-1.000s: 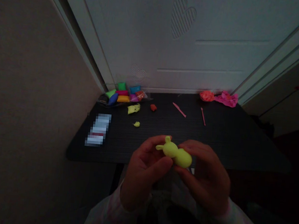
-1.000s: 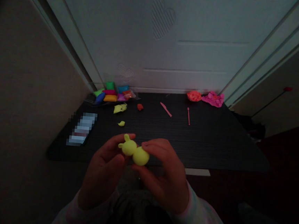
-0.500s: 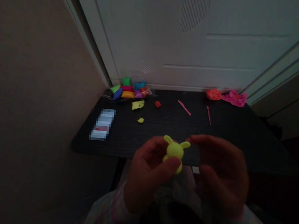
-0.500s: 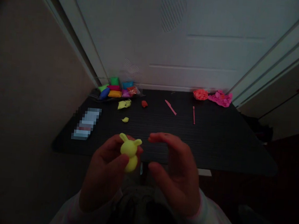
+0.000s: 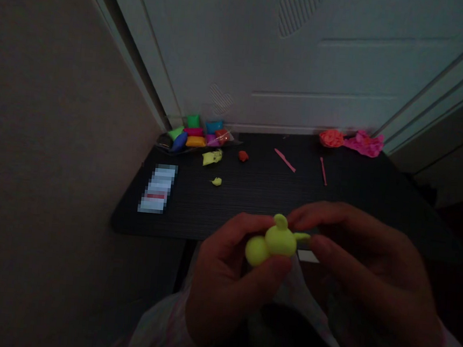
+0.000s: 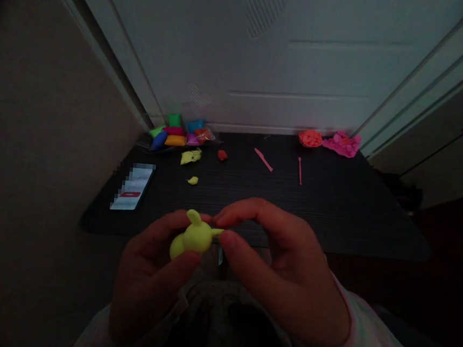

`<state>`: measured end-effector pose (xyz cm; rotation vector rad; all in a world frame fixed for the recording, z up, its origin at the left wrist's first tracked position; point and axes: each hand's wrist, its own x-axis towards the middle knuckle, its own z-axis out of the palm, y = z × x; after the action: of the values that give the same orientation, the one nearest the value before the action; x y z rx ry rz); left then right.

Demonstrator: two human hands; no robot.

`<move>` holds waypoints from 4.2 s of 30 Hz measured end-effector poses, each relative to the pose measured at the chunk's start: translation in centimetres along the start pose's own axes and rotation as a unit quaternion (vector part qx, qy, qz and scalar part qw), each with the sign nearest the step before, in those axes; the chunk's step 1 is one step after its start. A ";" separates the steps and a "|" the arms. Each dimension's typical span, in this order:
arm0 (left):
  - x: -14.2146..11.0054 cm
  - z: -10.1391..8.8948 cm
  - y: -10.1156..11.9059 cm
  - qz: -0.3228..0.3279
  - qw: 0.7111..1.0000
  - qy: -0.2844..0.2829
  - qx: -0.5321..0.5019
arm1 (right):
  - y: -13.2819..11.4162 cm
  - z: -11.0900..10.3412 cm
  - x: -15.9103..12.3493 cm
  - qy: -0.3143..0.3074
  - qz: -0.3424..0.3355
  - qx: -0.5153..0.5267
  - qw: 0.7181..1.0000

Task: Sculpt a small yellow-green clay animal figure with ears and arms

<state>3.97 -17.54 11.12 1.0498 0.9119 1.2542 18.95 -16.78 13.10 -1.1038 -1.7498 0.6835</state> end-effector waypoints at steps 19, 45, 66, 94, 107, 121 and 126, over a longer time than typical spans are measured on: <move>0.1 0.1 0.7 0.060 0.996 -0.008 0.068 | -0.4 0.3 0.0 0.005 0.011 0.012 1.000; 0.8 -0.4 -1.0 -0.124 0.984 -0.019 -0.126 | 0.9 -0.5 0.7 -0.015 -0.198 -0.221 0.955; 0.9 -0.4 -1.0 -0.114 0.987 -0.022 -0.112 | 1.2 -0.1 0.8 0.005 -0.233 -0.225 0.946; 0.8 -0.3 -0.7 -0.119 0.988 -0.020 -0.097 | 1.8 0.0 0.0 -0.006 -0.147 -0.053 0.988; 0.6 -0.1 -0.5 -0.110 0.992 -0.007 -0.054 | 1.8 0.1 -0.4 0.007 -0.127 -0.034 0.991; 0.2 -0.3 0.4 -0.099 0.991 -0.079 0.051 | 2.1 -0.8 1.3 -0.185 0.065 0.239 0.951; 0.1 -0.7 0.1 -0.138 0.985 -0.107 0.007 | 3.2 -0.4 1.7 -0.241 0.065 0.319 0.914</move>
<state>3.29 -17.40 11.00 1.0085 0.8670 0.8894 20.24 -13.78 11.34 -0.6179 -1.6482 1.5845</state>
